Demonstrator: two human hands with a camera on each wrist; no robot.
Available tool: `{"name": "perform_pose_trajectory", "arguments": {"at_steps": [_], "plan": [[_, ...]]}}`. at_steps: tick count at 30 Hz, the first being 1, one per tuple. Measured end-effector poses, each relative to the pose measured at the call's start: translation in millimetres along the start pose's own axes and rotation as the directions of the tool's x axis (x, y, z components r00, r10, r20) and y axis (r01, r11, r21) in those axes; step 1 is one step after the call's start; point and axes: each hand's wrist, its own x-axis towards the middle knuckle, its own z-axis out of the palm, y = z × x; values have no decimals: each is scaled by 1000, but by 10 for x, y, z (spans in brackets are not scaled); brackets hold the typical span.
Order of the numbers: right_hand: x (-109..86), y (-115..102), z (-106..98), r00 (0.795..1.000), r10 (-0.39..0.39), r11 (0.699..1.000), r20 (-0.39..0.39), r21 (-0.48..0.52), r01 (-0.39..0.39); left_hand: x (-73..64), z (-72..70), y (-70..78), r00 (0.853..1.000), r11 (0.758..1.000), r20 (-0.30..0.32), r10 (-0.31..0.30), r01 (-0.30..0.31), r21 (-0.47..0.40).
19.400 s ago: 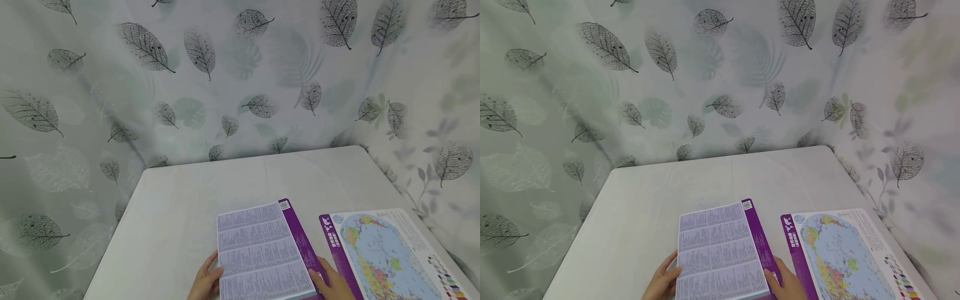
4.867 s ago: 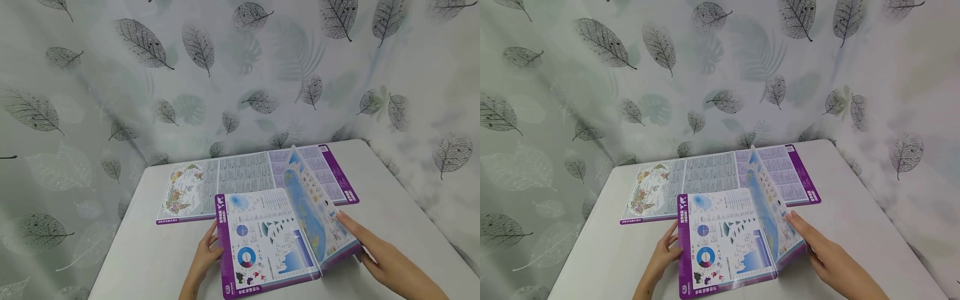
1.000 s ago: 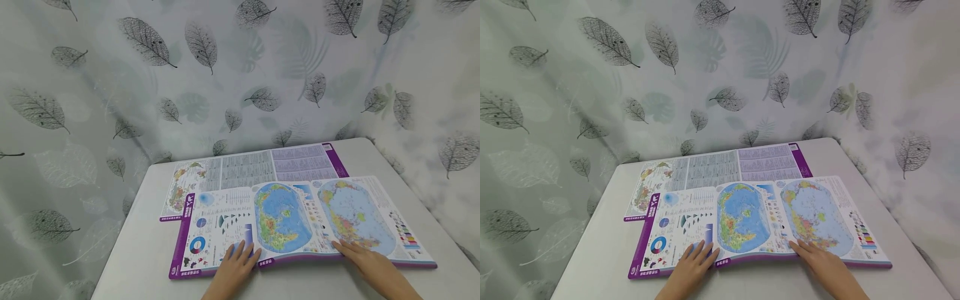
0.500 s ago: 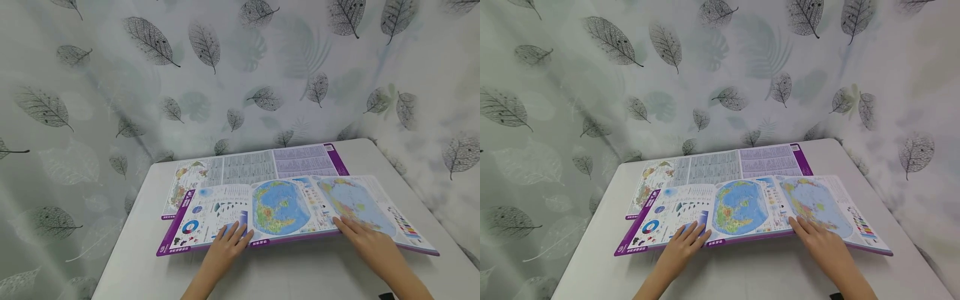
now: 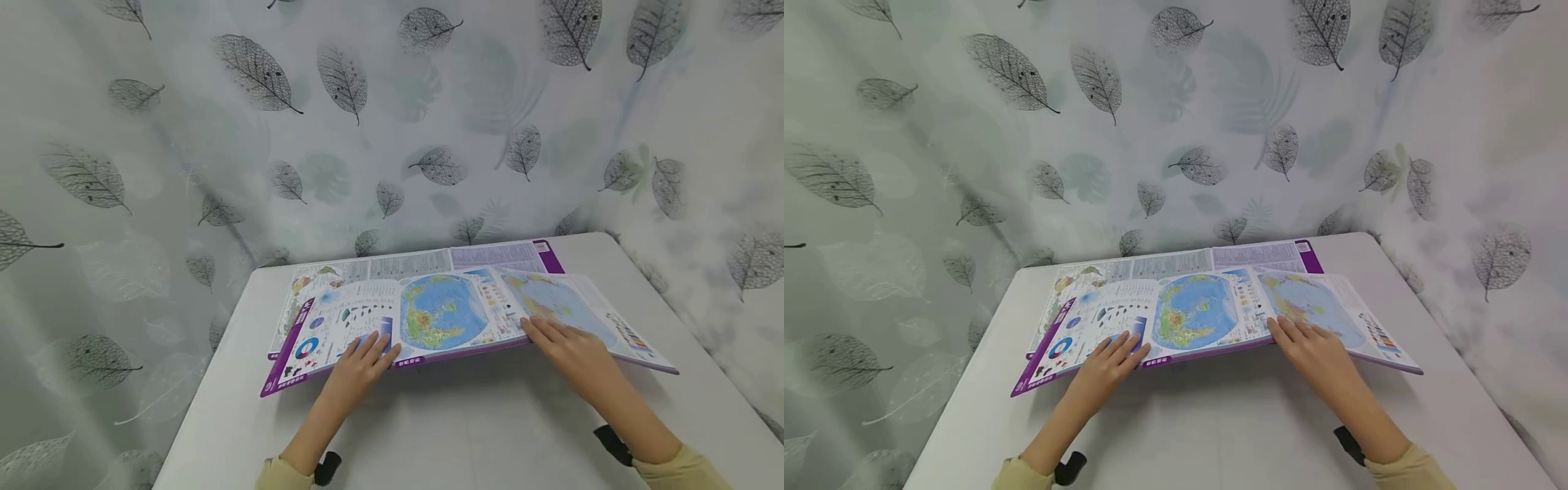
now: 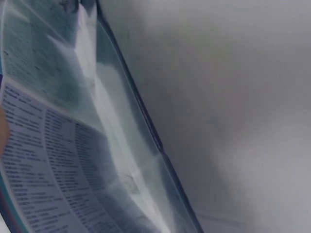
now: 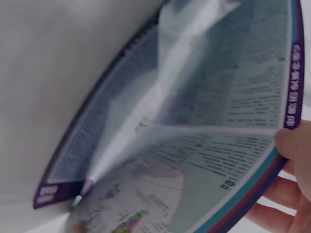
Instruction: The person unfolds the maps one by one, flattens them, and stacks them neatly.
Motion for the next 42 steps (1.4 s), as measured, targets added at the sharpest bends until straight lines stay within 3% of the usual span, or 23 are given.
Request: {"name": "perform_pose_trajectory", "arguments": {"at_steps": [5,13,23,29,32,36,42], "plan": [[99,49,293,998,-27,999,-59,-40,25,21,141,-239,1000,1000,15,-7,7,14],[272,111,722,986,-16,999,-167,-54,7,23,408,-539,997,1000,-73,-2,4,24],[337,140,1091,972,-54,992,-227,-125,26,-58,690,-682,987,1000,-158,-13,17,26],[308,81,1246,963,-68,992,-261,-123,37,-130,802,-753,989,1000,-147,-24,26,13],[293,40,1298,965,-81,992,-248,-118,53,-163,848,-781,989,999,-142,-30,32,14],[269,-2,1334,982,-72,993,-172,-107,54,-219,911,-790,990,999,-139,-23,27,24],[251,-41,1391,993,-64,989,-101,-138,49,-294,979,-779,996,999,-86,-35,37,26]]}}
